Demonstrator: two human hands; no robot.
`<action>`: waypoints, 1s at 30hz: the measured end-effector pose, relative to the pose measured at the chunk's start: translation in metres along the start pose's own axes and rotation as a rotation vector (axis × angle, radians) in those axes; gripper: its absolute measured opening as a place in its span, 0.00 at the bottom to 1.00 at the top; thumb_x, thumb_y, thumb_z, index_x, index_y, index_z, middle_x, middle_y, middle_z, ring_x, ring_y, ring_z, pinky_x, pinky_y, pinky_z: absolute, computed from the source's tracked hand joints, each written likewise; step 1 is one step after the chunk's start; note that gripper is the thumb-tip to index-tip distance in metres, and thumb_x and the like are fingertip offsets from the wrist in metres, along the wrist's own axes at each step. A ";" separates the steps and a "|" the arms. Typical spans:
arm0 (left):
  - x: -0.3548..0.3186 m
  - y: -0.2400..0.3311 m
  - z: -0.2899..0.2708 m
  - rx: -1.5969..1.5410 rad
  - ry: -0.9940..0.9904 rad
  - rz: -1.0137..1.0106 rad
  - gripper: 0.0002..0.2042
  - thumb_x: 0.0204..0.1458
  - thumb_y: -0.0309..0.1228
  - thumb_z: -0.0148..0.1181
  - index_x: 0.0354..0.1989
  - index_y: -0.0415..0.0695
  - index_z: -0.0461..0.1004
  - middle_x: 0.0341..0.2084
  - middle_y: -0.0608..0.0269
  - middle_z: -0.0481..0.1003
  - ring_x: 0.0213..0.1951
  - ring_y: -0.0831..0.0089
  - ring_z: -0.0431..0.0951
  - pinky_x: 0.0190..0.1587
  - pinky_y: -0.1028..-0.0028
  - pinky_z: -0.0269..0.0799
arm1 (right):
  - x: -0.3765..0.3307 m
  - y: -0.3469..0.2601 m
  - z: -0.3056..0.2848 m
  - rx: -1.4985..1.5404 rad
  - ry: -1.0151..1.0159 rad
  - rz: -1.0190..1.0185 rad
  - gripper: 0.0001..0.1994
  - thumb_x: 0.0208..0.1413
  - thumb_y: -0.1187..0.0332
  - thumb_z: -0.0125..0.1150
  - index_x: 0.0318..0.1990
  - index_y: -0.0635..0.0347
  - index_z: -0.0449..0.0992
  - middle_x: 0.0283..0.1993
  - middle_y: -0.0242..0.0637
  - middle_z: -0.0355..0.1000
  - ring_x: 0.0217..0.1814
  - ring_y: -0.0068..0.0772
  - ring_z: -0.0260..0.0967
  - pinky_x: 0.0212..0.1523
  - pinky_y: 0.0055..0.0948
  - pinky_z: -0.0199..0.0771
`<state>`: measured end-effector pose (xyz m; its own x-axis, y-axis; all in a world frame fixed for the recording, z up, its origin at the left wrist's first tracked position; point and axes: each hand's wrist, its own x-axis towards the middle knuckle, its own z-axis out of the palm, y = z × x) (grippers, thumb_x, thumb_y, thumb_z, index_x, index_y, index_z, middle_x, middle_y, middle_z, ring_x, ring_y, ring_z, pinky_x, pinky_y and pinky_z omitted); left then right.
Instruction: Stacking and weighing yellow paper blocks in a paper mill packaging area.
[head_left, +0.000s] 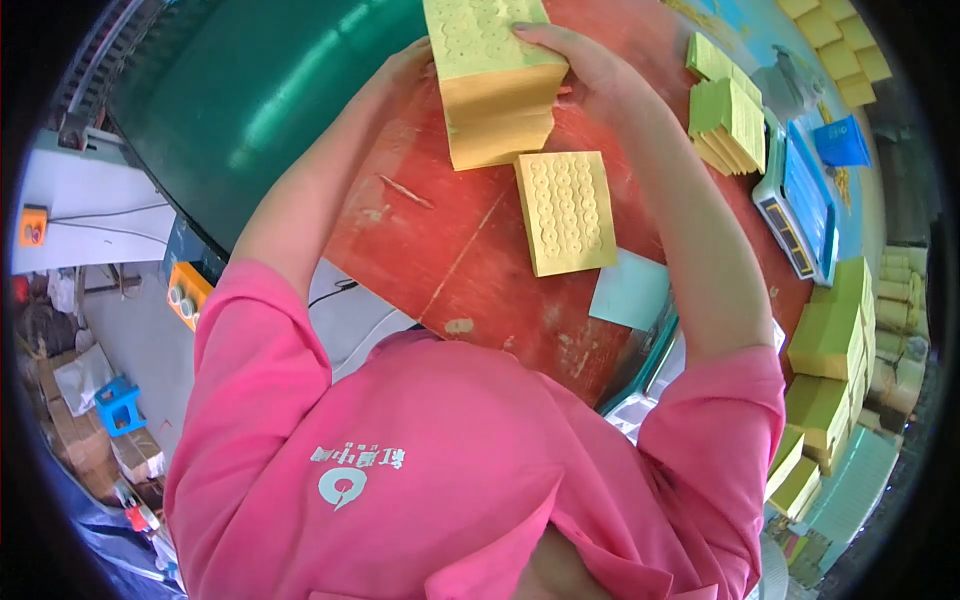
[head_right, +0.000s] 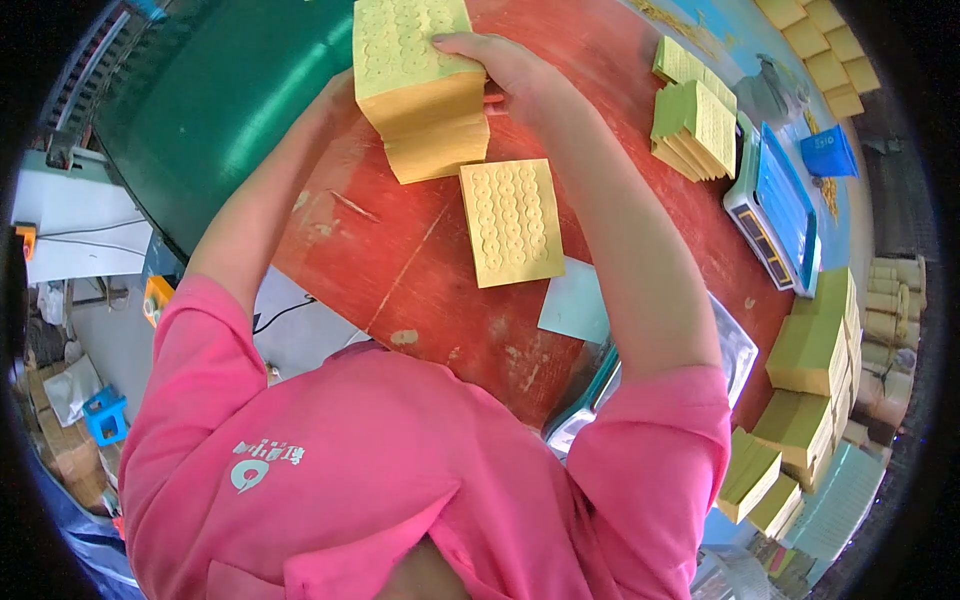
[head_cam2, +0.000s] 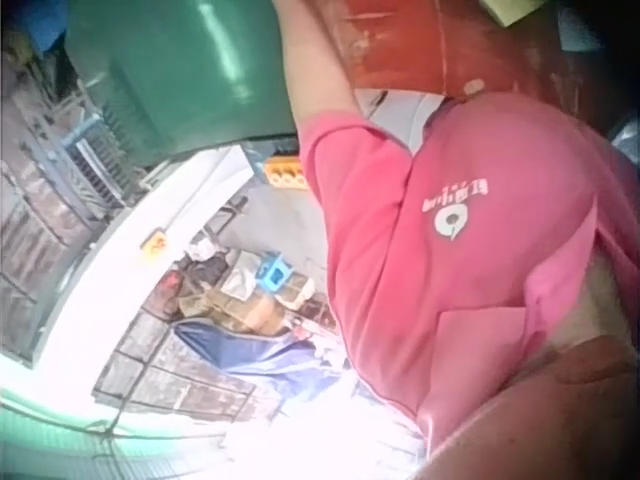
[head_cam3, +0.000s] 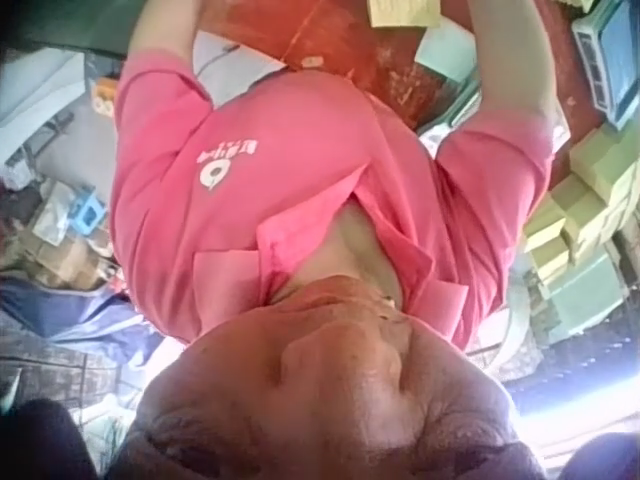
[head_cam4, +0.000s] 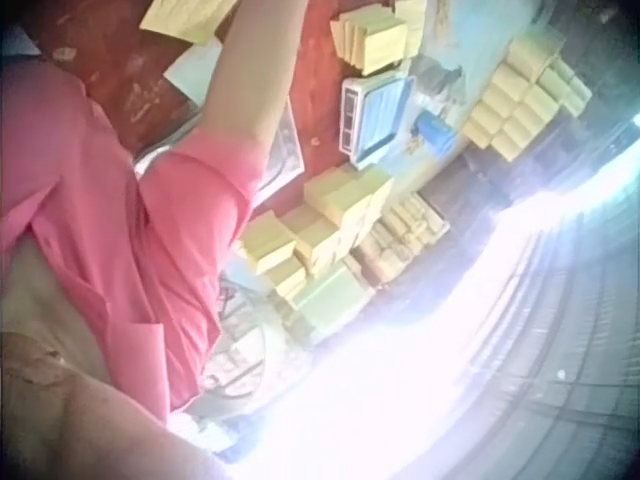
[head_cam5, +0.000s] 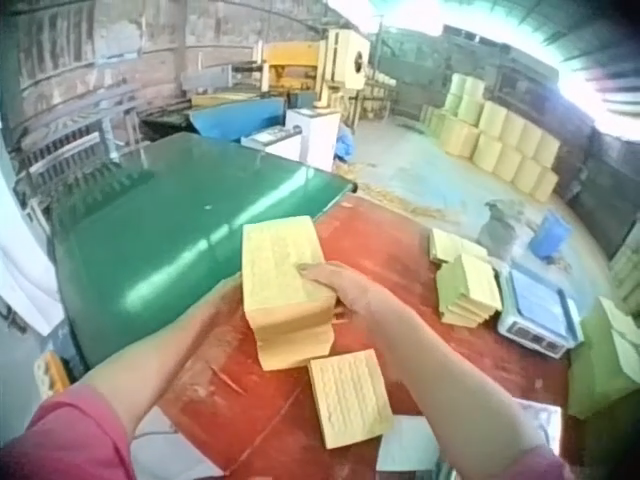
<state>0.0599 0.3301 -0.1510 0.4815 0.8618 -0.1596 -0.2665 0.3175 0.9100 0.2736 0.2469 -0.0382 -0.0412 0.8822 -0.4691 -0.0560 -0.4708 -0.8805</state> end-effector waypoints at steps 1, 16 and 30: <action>-0.003 0.004 -0.004 0.144 -0.021 0.048 0.20 0.64 0.36 0.47 0.60 0.39 0.66 0.49 0.63 0.72 0.50 0.77 0.70 0.55 0.74 0.65 | -0.001 -0.002 -0.001 -0.099 0.001 -0.016 0.28 0.48 0.48 0.68 0.53 0.55 0.74 0.46 0.31 0.74 0.45 0.26 0.69 0.48 0.28 0.67; 0.011 -0.004 -0.031 0.474 0.096 0.146 0.22 0.62 0.36 0.51 0.62 0.41 0.65 0.58 0.58 0.70 0.57 0.68 0.72 0.56 0.69 0.69 | 0.001 -0.011 -0.004 -0.281 -0.097 -0.089 0.31 0.41 0.42 0.66 0.50 0.49 0.73 0.45 0.31 0.74 0.42 0.31 0.68 0.45 0.36 0.60; -0.023 0.089 0.045 0.143 0.126 -0.146 0.22 0.59 0.38 0.57 0.58 0.39 0.69 0.51 0.56 0.75 0.51 0.68 0.77 0.53 0.67 0.72 | 0.008 -0.006 -0.025 -0.056 -0.153 -0.082 0.37 0.47 0.45 0.67 0.58 0.62 0.69 0.54 0.44 0.72 0.50 0.40 0.74 0.47 0.33 0.71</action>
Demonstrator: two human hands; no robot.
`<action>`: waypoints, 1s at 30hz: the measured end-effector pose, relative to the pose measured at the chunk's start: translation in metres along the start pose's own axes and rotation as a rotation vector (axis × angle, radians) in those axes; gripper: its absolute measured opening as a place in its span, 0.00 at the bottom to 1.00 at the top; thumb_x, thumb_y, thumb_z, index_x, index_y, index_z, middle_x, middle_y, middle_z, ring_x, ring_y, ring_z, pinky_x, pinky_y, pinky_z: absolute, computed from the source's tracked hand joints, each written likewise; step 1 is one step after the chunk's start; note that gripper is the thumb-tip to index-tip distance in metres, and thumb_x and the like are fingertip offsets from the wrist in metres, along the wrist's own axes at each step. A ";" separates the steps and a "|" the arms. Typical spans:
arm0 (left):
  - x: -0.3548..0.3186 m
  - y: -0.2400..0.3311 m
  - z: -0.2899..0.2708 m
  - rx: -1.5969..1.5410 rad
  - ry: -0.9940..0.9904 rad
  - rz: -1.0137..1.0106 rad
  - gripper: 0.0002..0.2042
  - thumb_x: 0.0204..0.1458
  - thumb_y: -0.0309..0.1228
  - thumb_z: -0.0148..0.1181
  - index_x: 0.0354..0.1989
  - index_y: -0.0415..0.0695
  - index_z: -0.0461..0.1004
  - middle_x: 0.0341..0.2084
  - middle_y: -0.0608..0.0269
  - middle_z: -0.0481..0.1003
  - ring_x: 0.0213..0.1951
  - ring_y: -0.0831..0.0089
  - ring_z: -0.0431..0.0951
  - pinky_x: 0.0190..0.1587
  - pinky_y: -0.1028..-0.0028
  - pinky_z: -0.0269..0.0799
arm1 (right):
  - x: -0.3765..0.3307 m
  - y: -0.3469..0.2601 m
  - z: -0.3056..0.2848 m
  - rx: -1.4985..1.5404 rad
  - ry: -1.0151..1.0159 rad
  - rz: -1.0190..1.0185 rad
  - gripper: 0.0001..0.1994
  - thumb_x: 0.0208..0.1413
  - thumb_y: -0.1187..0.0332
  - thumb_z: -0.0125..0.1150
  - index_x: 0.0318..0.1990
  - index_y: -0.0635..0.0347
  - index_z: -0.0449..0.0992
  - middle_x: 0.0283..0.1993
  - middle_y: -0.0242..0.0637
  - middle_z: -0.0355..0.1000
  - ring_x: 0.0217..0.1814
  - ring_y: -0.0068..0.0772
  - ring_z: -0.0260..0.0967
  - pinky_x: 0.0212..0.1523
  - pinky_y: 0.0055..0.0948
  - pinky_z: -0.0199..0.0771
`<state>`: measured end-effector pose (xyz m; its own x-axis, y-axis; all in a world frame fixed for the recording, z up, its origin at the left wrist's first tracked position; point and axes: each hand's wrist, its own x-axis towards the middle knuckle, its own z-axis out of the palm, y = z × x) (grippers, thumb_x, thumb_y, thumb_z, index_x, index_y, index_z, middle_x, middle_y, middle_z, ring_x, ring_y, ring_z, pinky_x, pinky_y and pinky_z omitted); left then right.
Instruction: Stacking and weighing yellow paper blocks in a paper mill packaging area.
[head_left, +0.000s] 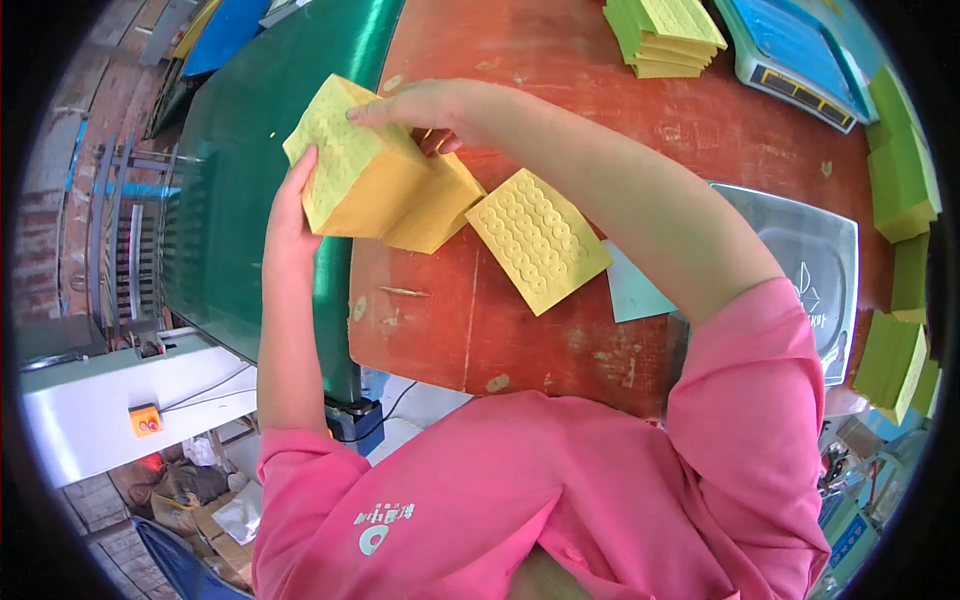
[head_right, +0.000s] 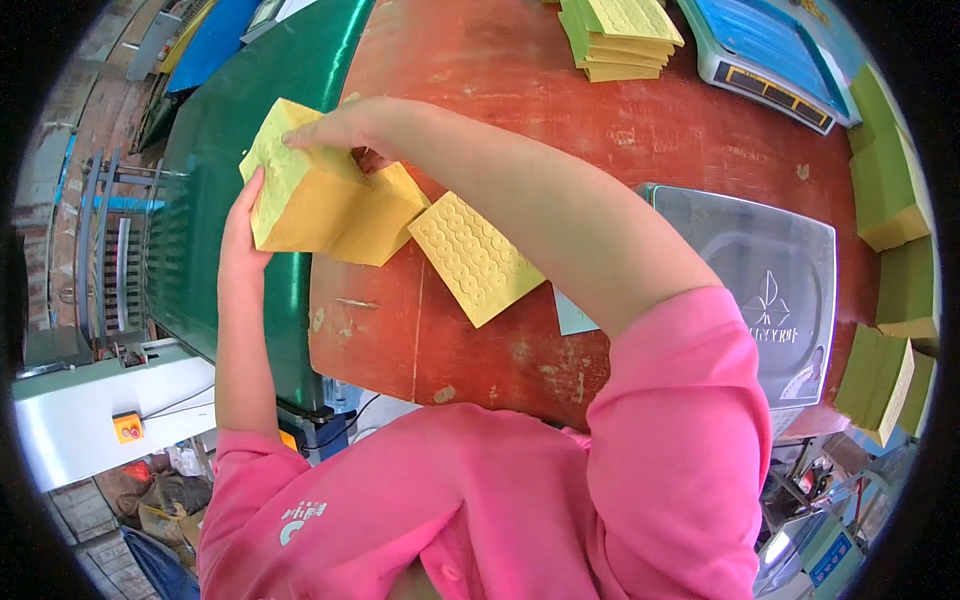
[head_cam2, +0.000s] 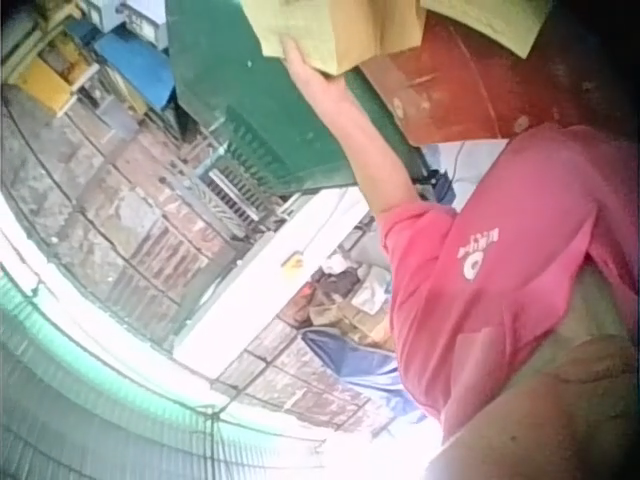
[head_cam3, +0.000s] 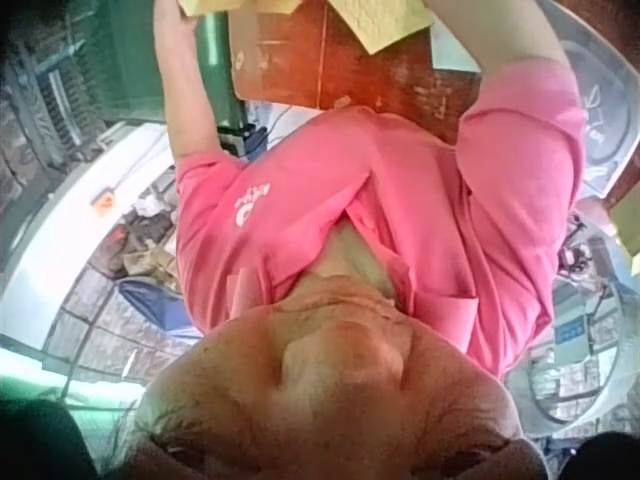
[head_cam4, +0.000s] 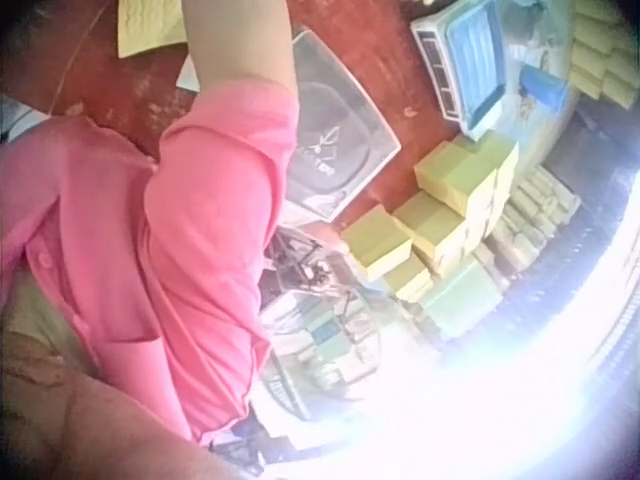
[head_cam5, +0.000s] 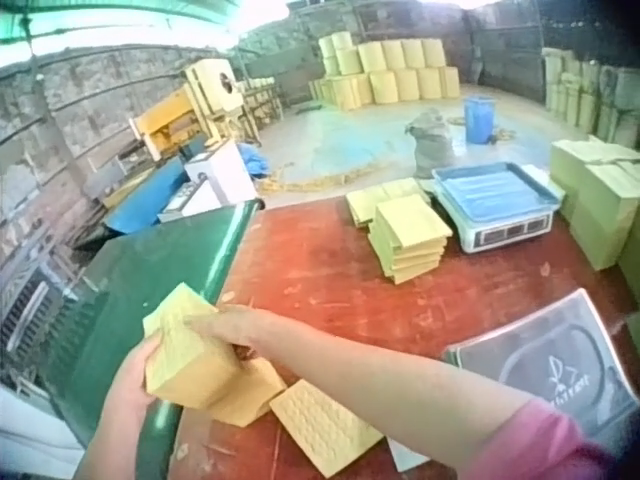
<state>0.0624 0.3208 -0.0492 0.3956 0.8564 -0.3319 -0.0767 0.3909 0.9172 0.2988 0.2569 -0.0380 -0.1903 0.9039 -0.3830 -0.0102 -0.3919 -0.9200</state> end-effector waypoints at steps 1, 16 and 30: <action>-0.002 0.001 -0.004 -0.017 -0.006 -0.012 0.21 0.60 0.38 0.56 0.58 0.39 0.68 0.51 0.56 0.75 0.51 0.67 0.77 0.53 0.67 0.73 | 0.001 -0.003 -0.004 -0.065 -0.028 0.019 0.35 0.52 0.39 0.59 0.58 0.58 0.71 0.57 0.45 0.71 0.53 0.40 0.73 0.49 0.33 0.71; -0.005 -0.003 -0.008 -0.070 -0.013 -0.002 0.22 0.58 0.35 0.58 0.58 0.38 0.66 0.51 0.56 0.74 0.51 0.67 0.77 0.54 0.67 0.73 | 0.020 0.000 -0.006 -0.046 -0.156 0.017 0.41 0.50 0.31 0.54 0.63 0.52 0.66 0.57 0.40 0.69 0.55 0.38 0.68 0.52 0.34 0.68; 0.006 0.010 0.000 0.180 0.055 0.023 0.32 0.55 0.61 0.50 0.62 0.52 0.64 0.54 0.58 0.68 0.52 0.57 0.66 0.43 0.47 0.68 | 0.006 -0.007 0.009 0.002 0.078 0.121 0.31 0.49 0.48 0.67 0.59 0.52 0.70 0.56 0.33 0.72 0.58 0.32 0.68 0.57 0.39 0.67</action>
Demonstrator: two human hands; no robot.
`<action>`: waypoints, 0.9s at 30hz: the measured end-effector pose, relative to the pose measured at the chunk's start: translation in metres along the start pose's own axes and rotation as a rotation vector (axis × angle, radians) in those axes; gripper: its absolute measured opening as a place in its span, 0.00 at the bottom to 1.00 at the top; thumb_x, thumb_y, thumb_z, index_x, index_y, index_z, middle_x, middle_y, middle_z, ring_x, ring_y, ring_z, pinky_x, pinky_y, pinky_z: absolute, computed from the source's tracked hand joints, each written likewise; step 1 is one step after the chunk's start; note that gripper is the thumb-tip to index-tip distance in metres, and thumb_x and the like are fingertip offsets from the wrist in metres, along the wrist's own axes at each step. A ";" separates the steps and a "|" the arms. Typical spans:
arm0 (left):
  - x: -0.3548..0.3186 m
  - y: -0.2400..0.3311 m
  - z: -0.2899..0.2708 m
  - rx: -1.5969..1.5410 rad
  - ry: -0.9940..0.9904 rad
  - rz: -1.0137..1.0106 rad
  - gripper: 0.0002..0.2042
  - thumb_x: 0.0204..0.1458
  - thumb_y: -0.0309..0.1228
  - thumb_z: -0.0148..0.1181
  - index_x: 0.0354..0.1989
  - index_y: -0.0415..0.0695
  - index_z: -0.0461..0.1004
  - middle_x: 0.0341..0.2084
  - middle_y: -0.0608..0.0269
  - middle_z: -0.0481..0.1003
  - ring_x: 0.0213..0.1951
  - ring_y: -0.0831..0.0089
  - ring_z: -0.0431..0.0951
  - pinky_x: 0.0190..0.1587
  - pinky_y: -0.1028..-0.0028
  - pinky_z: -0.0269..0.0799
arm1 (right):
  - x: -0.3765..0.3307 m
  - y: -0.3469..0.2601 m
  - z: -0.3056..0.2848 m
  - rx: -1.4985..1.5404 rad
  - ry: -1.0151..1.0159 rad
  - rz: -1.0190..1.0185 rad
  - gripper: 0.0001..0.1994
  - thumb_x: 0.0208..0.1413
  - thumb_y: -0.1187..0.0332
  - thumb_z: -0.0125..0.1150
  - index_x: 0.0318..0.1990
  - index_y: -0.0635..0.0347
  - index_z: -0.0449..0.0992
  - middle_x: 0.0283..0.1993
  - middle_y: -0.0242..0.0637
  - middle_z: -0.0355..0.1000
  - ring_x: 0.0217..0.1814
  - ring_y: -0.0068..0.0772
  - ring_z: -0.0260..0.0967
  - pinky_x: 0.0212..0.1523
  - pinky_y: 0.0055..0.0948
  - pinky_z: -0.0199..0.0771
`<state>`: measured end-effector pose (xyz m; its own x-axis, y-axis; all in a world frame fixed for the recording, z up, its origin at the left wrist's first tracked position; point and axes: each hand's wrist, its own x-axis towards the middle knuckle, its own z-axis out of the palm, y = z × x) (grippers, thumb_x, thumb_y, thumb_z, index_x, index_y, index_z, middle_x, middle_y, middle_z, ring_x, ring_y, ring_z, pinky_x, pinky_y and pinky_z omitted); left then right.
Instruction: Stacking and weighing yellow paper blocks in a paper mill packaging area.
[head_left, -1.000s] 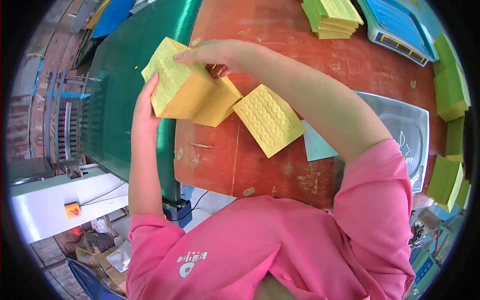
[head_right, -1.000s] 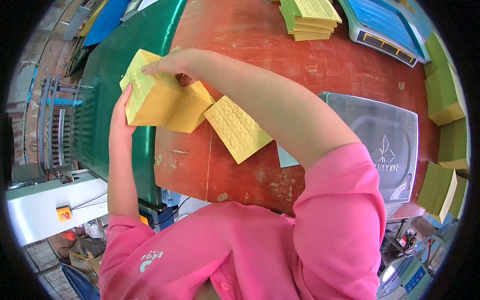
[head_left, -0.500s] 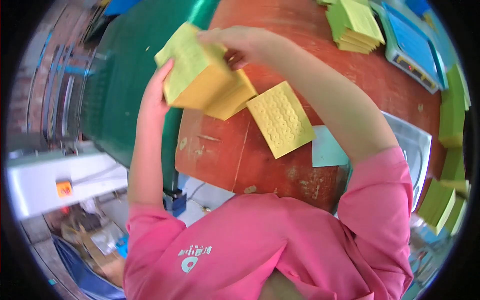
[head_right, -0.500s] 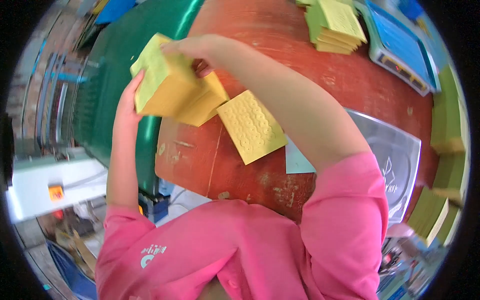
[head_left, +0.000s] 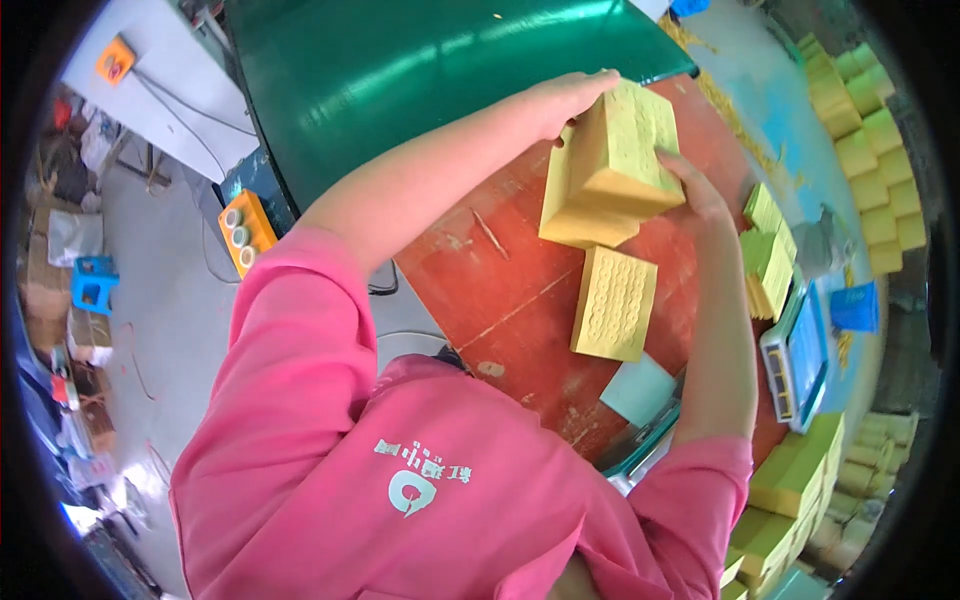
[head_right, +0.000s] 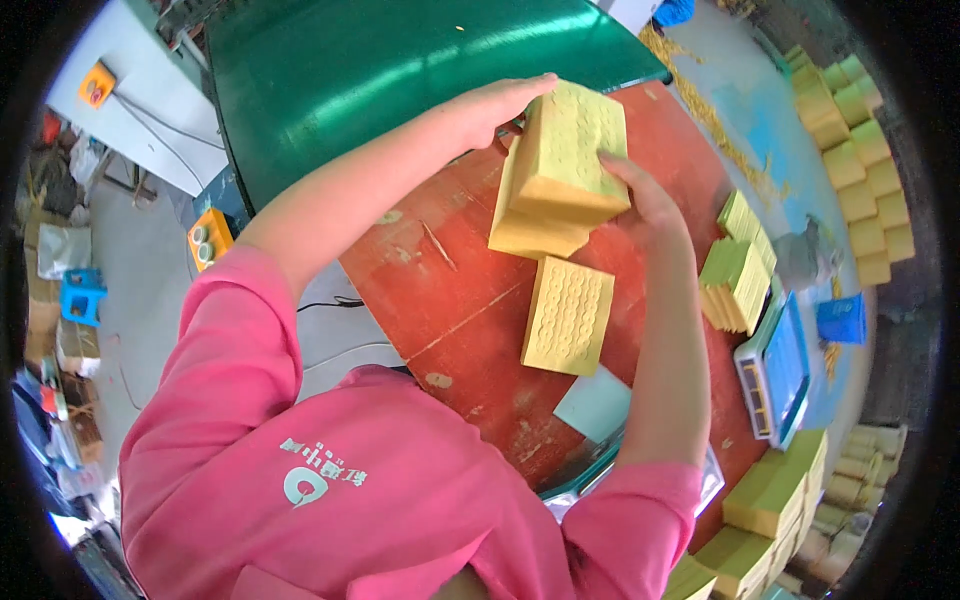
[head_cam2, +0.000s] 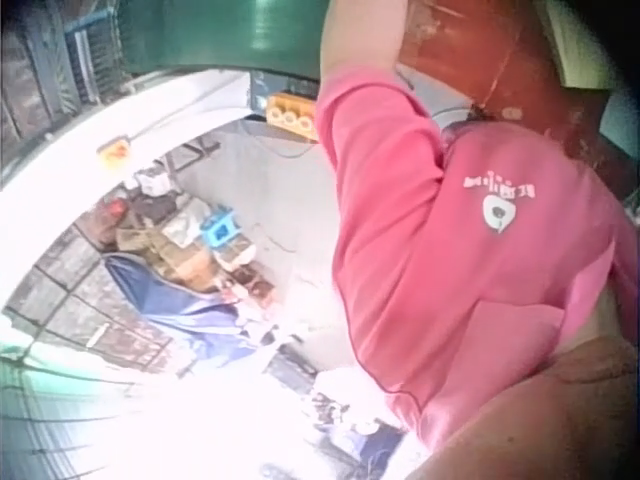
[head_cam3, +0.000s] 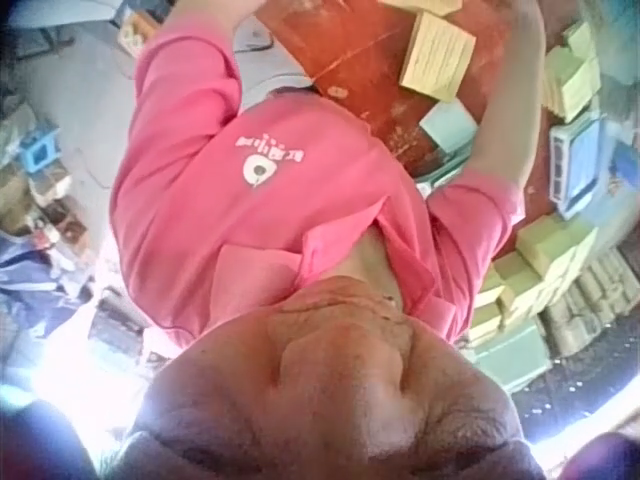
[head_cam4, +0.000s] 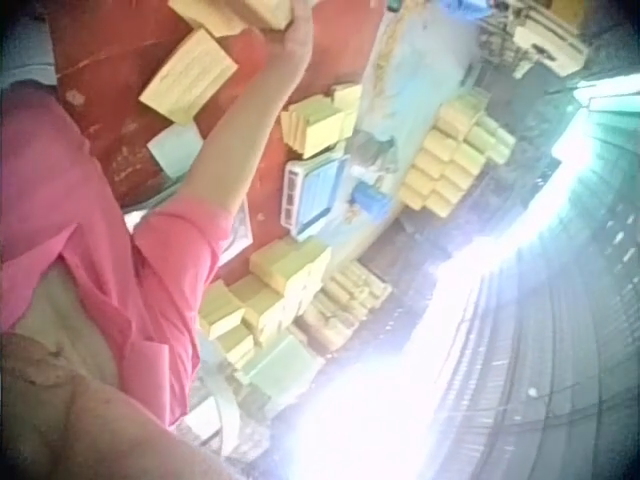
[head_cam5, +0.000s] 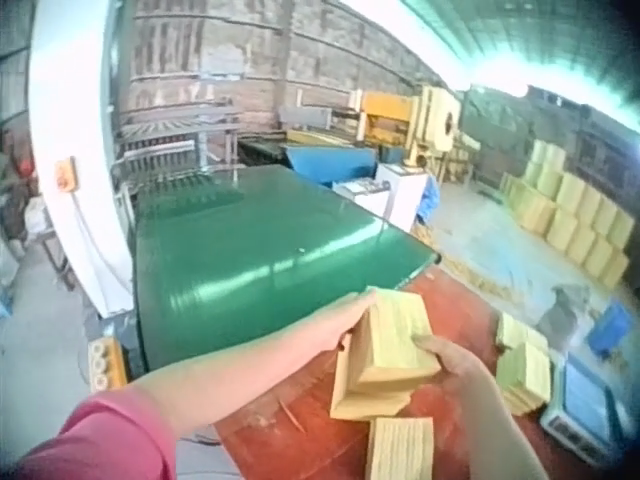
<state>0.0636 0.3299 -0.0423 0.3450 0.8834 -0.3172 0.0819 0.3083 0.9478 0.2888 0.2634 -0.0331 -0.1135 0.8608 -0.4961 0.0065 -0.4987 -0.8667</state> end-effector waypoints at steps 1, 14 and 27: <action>-0.007 0.000 -0.001 -0.115 0.060 -0.001 0.33 0.56 0.61 0.49 0.63 0.51 0.62 0.53 0.59 0.69 0.51 0.59 0.66 0.44 0.49 0.67 | 0.001 0.004 -0.006 -0.024 -0.001 -0.008 0.31 0.49 0.48 0.67 0.59 0.52 0.70 0.56 0.33 0.72 0.58 0.32 0.68 0.57 0.39 0.67; -0.024 -0.143 0.030 -0.278 0.231 0.340 0.27 0.66 0.39 0.41 0.69 0.39 0.53 0.67 0.53 0.58 0.68 0.66 0.57 0.68 0.70 0.51 | -0.001 0.009 -0.010 0.108 -0.008 0.003 0.28 0.52 0.54 0.65 0.60 0.51 0.68 0.59 0.34 0.70 0.61 0.37 0.66 0.61 0.49 0.63; 0.002 -0.155 0.032 -0.214 0.192 0.547 0.26 0.67 0.37 0.40 0.70 0.38 0.49 0.67 0.54 0.57 0.66 0.66 0.58 0.68 0.71 0.51 | -0.001 0.019 -0.010 0.207 -0.083 -0.063 0.26 0.52 0.58 0.65 0.57 0.53 0.70 0.56 0.32 0.72 0.59 0.32 0.67 0.60 0.37 0.65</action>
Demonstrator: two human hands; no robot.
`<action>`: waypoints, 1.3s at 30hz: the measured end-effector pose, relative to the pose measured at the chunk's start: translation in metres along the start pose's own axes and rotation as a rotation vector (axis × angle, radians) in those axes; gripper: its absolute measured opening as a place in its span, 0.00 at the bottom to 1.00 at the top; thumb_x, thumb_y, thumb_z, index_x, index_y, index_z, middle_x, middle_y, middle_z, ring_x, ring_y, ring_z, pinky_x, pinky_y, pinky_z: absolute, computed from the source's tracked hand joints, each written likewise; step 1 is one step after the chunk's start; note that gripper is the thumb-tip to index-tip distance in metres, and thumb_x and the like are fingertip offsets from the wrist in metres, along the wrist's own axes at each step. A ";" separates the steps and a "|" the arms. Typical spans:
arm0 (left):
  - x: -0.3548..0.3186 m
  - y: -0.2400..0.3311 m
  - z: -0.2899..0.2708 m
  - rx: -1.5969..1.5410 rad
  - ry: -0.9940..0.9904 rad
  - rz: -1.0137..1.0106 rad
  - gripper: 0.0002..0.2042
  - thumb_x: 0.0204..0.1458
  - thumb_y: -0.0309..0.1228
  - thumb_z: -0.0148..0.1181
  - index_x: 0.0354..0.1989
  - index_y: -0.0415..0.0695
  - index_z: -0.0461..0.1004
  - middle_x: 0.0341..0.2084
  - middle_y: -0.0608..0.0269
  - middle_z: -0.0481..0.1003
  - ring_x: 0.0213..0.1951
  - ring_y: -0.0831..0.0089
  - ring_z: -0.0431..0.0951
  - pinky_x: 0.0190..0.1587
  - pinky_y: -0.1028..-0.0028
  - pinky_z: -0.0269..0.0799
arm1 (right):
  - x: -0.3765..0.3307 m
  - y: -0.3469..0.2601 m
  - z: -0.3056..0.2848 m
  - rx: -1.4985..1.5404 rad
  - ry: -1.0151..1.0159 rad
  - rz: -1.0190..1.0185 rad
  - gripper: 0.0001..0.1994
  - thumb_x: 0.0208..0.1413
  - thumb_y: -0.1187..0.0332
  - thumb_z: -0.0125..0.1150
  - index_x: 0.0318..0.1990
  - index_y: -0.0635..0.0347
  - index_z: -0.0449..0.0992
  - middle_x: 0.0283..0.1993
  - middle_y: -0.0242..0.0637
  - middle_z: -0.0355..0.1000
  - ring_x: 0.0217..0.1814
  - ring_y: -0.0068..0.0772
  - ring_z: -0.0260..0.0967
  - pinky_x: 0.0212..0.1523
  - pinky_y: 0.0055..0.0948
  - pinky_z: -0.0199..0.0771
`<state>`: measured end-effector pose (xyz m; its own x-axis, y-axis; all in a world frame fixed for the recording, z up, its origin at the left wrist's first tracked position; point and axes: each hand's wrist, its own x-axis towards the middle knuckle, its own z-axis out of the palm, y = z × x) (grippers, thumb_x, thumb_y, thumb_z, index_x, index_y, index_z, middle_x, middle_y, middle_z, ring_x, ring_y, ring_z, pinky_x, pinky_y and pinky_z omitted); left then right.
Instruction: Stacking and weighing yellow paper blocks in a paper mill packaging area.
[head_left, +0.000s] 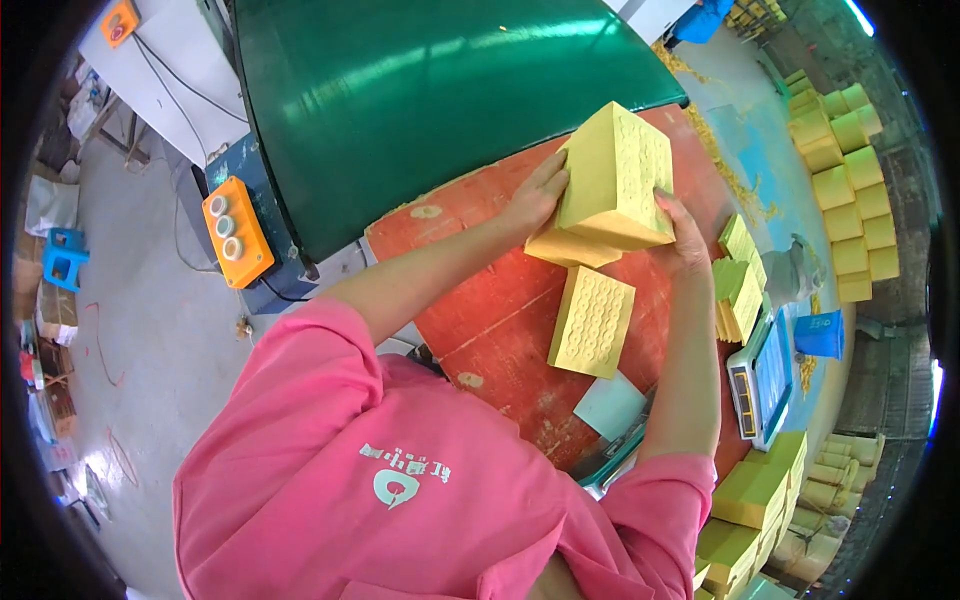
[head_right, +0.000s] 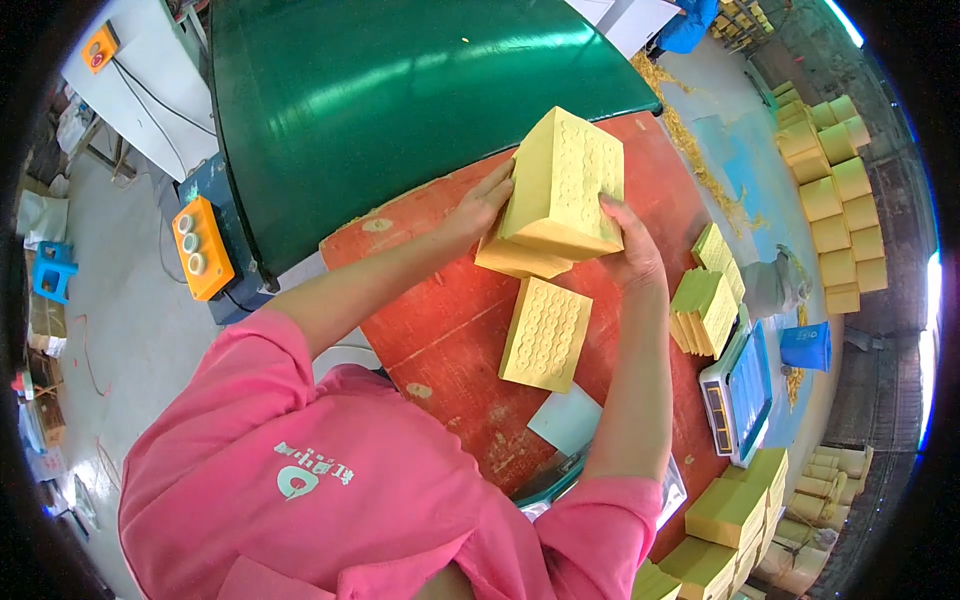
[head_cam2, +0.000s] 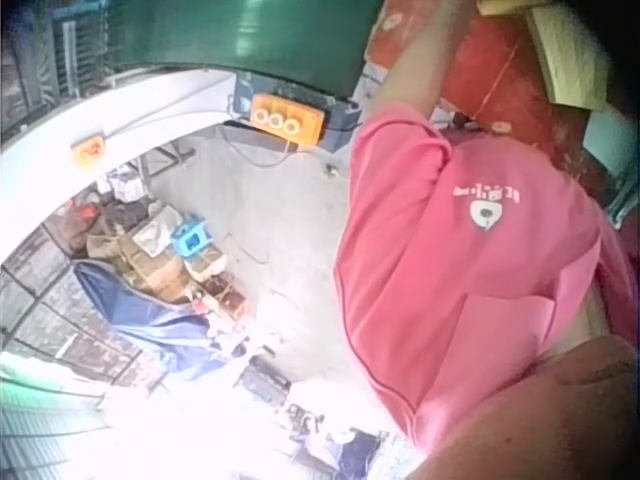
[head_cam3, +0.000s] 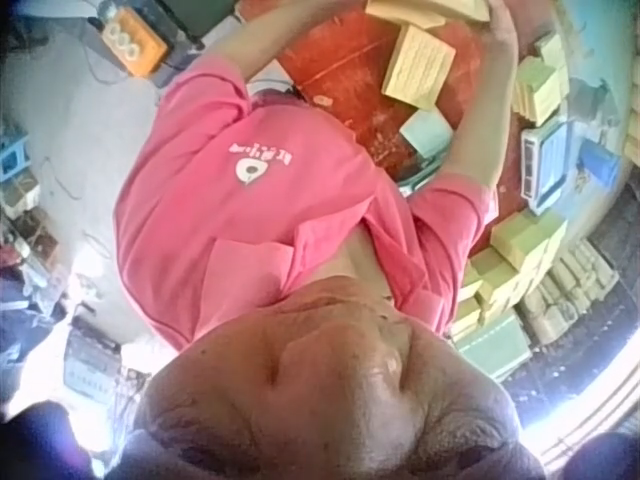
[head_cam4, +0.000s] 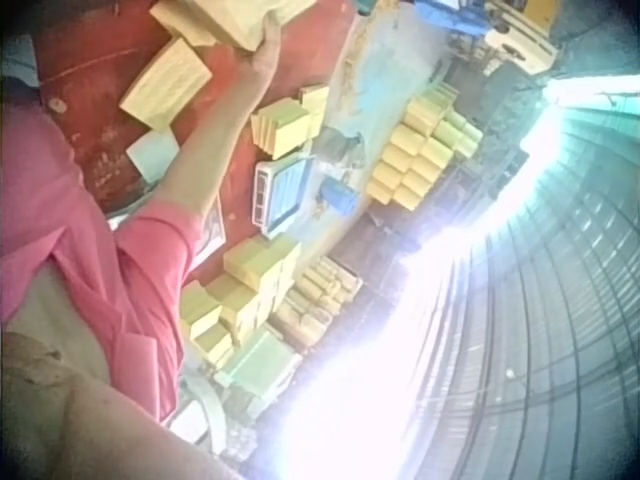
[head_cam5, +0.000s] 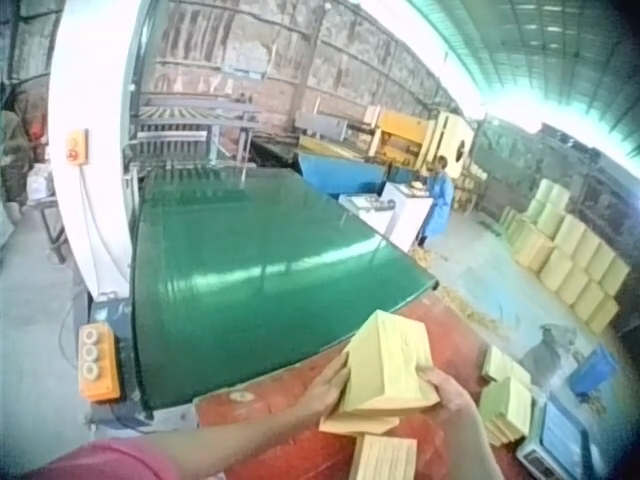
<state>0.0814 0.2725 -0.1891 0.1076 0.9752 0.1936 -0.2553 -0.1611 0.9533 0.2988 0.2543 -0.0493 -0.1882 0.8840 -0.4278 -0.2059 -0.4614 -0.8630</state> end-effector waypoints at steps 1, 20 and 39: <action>-0.001 0.003 0.000 0.008 -0.018 0.027 0.26 0.67 0.37 0.40 0.70 0.38 0.49 0.67 0.55 0.58 0.66 0.67 0.58 0.67 0.71 0.51 | -0.001 0.000 0.002 -0.008 0.017 0.001 0.25 0.52 0.58 0.65 0.57 0.54 0.70 0.56 0.32 0.72 0.59 0.32 0.67 0.60 0.36 0.65; 0.006 0.025 -0.007 0.171 -0.232 -0.236 0.28 0.62 0.48 0.47 0.67 0.48 0.58 0.61 0.62 0.63 0.60 0.72 0.65 0.59 0.67 0.64 | 0.015 -0.012 -0.011 -0.589 0.034 0.055 0.32 0.35 0.35 0.65 0.43 0.48 0.78 0.37 0.33 0.74 0.29 0.24 0.67 0.32 0.28 0.61; -0.015 0.100 -0.015 0.073 0.055 -0.198 0.26 0.59 0.37 0.56 0.63 0.40 0.62 0.56 0.57 0.69 0.56 0.68 0.70 0.58 0.65 0.66 | -0.066 -0.011 0.042 0.008 -0.143 -0.378 0.36 0.36 0.54 0.73 0.55 0.61 0.71 0.51 0.41 0.72 0.49 0.39 0.71 0.46 0.44 0.70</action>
<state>0.0395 0.2437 -0.1003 0.0959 0.9953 -0.0101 -0.1643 0.0258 0.9861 0.2734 0.1978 -0.0002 -0.2298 0.9725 -0.0388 -0.2936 -0.1073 -0.9499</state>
